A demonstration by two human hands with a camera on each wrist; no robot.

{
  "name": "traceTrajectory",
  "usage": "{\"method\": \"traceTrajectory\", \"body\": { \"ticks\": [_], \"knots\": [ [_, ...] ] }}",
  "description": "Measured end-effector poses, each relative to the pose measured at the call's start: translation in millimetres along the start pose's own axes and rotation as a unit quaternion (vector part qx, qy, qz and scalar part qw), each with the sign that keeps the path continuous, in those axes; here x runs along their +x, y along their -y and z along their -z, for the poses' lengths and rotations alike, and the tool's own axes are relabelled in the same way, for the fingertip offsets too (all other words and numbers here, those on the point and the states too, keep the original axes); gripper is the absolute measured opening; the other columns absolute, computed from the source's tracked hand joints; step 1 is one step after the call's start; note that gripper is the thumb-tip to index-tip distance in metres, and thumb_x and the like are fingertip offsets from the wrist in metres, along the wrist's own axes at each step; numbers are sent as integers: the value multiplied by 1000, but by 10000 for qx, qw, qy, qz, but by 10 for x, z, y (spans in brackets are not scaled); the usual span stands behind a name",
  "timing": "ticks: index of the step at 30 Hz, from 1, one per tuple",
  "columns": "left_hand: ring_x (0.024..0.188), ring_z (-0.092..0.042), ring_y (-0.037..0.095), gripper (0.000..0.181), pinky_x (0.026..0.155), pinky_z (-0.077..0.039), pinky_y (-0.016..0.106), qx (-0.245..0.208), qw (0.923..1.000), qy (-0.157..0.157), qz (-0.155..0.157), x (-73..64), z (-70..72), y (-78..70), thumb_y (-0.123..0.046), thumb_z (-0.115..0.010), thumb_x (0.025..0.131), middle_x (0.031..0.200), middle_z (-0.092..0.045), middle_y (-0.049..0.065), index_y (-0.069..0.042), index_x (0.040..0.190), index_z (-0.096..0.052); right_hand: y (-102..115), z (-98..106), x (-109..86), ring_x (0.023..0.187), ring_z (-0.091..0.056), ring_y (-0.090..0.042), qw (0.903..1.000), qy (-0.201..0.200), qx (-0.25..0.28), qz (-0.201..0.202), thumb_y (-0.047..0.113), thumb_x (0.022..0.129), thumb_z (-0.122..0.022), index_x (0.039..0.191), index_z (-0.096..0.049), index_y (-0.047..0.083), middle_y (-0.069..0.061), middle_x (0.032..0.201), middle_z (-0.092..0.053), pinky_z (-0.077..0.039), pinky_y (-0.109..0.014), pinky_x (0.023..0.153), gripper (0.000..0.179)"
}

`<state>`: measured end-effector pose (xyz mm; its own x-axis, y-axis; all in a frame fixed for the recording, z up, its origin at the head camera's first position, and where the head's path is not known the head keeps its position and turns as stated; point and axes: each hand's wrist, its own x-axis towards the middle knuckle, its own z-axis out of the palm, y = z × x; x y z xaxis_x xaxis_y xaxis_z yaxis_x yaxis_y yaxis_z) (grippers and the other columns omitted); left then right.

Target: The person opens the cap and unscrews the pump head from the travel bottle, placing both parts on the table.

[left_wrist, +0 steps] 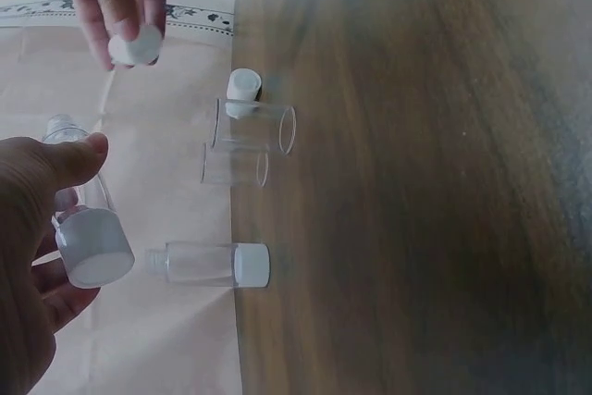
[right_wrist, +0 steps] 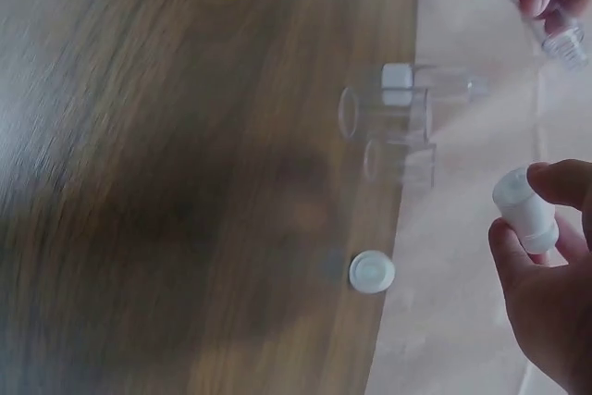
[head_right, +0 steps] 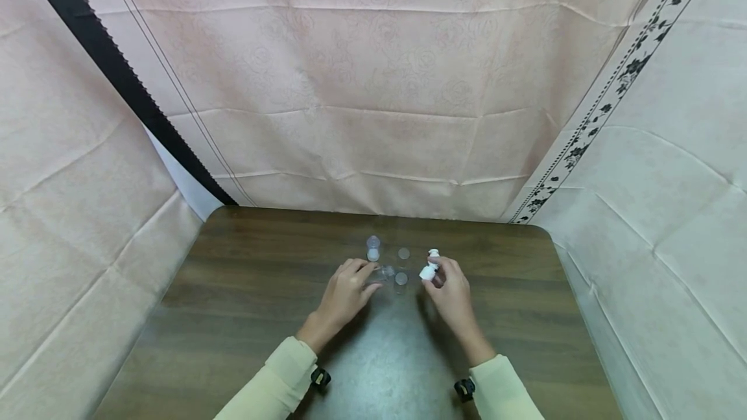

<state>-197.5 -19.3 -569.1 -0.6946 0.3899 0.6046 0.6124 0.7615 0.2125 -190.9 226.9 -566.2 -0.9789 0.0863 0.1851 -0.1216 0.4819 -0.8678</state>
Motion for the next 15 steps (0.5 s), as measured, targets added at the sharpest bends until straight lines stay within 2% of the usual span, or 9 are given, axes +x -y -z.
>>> {"method": "traceTrajectory", "body": {
  "ticks": [2, 5, 9, 15],
  "knots": [
    [91, -66, 18, 43, 75, -57, 32, -46, 10000, -15, 32, -3, 5, 11, -27, -91, 80, 107, -73, 6, -7, 114, -75, -66, 9, 13, 111, -69, -40, 9994, 11, -296, 191, -13, 81, -79, 127, -64, -9, -25, 126, -60, -59, -31, 91, 48],
    [92, -66, 19, 43, 76, -57, 32, -74, 10000, -33, 48, -5, 16, 25, -26, -91, 80, 108, -73, 6, -6, 114, -76, -121, 29, 28, 109, -70, -42, 9979, 73, -571, 294, -12, 81, -80, 127, -64, -9, -26, 123, -62, -60, -37, 90, 49],
    [91, -66, 18, 43, 75, -57, 32, -77, 9999, -35, 68, -9, 36, 39, -27, -91, 80, 107, -73, 5, -7, 114, -76, -179, 64, 48, 110, -70, -42, 9959, 244, -839, 253, -10, 82, -80, 126, -63, -8, -27, 121, -64, -59, -42, 91, 47],
    [90, -65, 17, 43, 76, -57, 31, -50, 9999, 21, 109, -27, 58, 57, -30, -89, 82, 104, -71, 4, -7, 116, -75, -312, 94, 72, 109, -69, -41, 9931, 474, -1053, 199, -10, 82, -79, 124, -66, -9, -27, 122, -63, -59, -43, 91, 44]
  ]
}}
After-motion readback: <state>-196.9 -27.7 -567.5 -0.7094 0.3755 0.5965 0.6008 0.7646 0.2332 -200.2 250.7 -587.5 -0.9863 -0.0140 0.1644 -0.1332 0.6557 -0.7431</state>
